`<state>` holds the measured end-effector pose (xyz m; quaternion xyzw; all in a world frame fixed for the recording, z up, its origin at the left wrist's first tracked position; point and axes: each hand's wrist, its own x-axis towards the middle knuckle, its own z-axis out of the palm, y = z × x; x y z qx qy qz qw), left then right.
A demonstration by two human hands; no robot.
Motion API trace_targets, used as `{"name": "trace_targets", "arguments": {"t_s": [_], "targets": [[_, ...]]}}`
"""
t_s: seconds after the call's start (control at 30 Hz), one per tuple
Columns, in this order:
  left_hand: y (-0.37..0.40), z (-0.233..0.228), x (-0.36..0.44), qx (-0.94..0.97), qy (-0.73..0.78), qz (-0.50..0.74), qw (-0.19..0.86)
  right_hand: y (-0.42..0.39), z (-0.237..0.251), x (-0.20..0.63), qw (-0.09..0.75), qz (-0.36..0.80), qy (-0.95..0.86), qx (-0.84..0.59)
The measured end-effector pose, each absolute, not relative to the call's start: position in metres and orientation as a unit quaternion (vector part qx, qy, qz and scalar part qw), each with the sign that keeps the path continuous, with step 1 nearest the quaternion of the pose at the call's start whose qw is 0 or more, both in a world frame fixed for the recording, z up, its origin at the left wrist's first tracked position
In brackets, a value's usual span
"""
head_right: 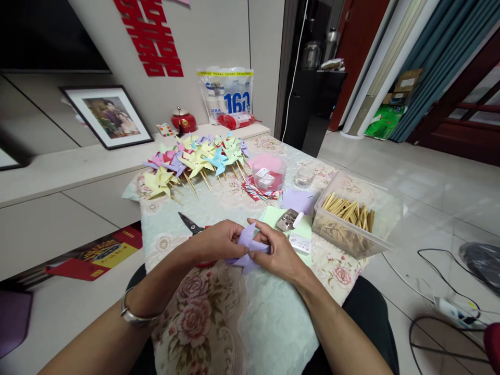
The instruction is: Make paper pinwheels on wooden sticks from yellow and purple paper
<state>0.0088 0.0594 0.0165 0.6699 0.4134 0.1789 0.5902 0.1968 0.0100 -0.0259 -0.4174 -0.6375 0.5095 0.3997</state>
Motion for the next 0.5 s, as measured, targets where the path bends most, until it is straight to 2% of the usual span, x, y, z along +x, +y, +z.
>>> {"name": "trace_targets", "arguments": {"t_s": [0.27, 0.5], "targets": [[0.0615, 0.0183, 0.0135, 0.669, 0.416, 0.152, 0.597, 0.01, -0.026, 0.1951, 0.412, 0.537, -0.608, -0.416], [0.0553, 0.0184, 0.0044, 0.558, 0.387, 0.237, 0.695, 0.0112, -0.0217, 0.1939, 0.462, 0.593, -0.506, -0.422]]}}
